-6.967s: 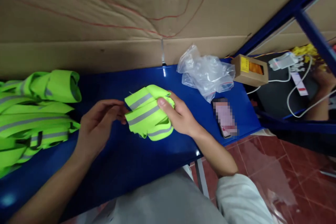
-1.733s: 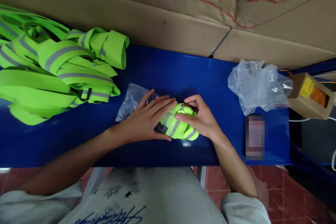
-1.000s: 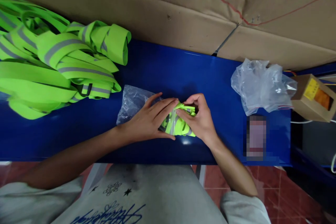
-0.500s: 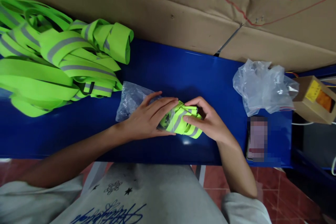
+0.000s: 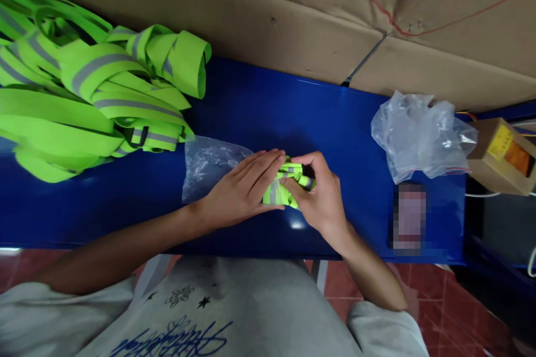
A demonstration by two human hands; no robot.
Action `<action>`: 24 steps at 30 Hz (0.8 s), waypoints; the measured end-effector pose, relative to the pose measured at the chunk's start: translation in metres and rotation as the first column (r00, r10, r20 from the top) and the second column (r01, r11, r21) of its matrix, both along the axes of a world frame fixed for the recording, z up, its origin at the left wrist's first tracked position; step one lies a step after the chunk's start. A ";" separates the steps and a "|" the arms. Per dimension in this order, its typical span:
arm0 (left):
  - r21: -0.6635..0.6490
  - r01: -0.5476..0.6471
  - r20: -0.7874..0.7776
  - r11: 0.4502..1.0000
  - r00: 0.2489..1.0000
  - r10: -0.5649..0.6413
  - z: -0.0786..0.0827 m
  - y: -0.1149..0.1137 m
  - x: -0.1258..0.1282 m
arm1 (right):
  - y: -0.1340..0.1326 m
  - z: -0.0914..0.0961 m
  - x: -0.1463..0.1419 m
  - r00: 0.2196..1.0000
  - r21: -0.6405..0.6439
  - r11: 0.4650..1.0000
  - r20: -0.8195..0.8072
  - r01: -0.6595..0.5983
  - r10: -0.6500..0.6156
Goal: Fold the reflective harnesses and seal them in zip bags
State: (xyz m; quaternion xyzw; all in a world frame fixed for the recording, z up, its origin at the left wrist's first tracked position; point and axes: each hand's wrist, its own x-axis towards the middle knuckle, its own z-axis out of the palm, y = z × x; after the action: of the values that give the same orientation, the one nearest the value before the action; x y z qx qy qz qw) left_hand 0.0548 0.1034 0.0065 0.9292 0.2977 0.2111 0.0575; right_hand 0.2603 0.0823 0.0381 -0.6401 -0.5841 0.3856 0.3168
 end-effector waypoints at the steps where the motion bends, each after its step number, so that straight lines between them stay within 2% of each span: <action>1: 0.006 -0.003 -0.018 1.000 1.000 0.003 0.003 0.000 0.001 | 0.000 0.002 0.001 0.999 0.015 1.000 0.043 -0.003 0.002; 3: -0.027 -0.007 -0.045 1.000 0.999 0.006 0.007 0.000 0.002 | 0.001 0.004 0.006 0.998 0.018 1.000 0.058 -0.014 0.013; 6: -0.119 -0.061 -0.057 0.991 0.997 0.055 0.010 0.003 0.001 | 0.004 0.003 0.014 0.997 0.000 1.000 -0.068 -0.029 0.029; 8: -0.146 -0.087 -0.050 0.986 0.995 0.080 0.007 0.005 -0.001 | 0.005 0.002 0.018 0.988 -0.009 0.998 -0.143 -0.059 0.057; 11: -0.145 -0.061 -0.007 0.988 0.998 0.060 0.000 0.007 -0.003 | 0.006 0.000 0.019 0.974 -0.028 0.992 -0.198 -0.121 0.113; 15: -0.136 -0.034 0.028 0.990 0.999 0.038 -0.007 0.005 -0.003 | 0.009 -0.003 0.016 0.962 -0.044 0.993 -0.258 -0.108 0.093; 19: -0.108 -0.032 0.014 0.994 0.999 0.034 -0.007 0.003 0.000 | 0.008 -0.005 0.011 0.967 -0.035 0.994 -0.239 -0.105 0.094; 24: -0.103 -0.021 -0.034 0.994 0.999 0.017 0.000 0.002 0.006 | 0.000 -0.002 -0.004 0.995 0.053 0.997 -0.082 -0.059 0.063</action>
State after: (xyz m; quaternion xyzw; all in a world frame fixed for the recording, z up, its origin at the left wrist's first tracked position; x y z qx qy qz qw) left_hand 0.0607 0.1052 0.0064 0.9255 0.3179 0.1808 0.0986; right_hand 0.2561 0.0825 0.0357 -0.5971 -0.5992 0.4064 0.3452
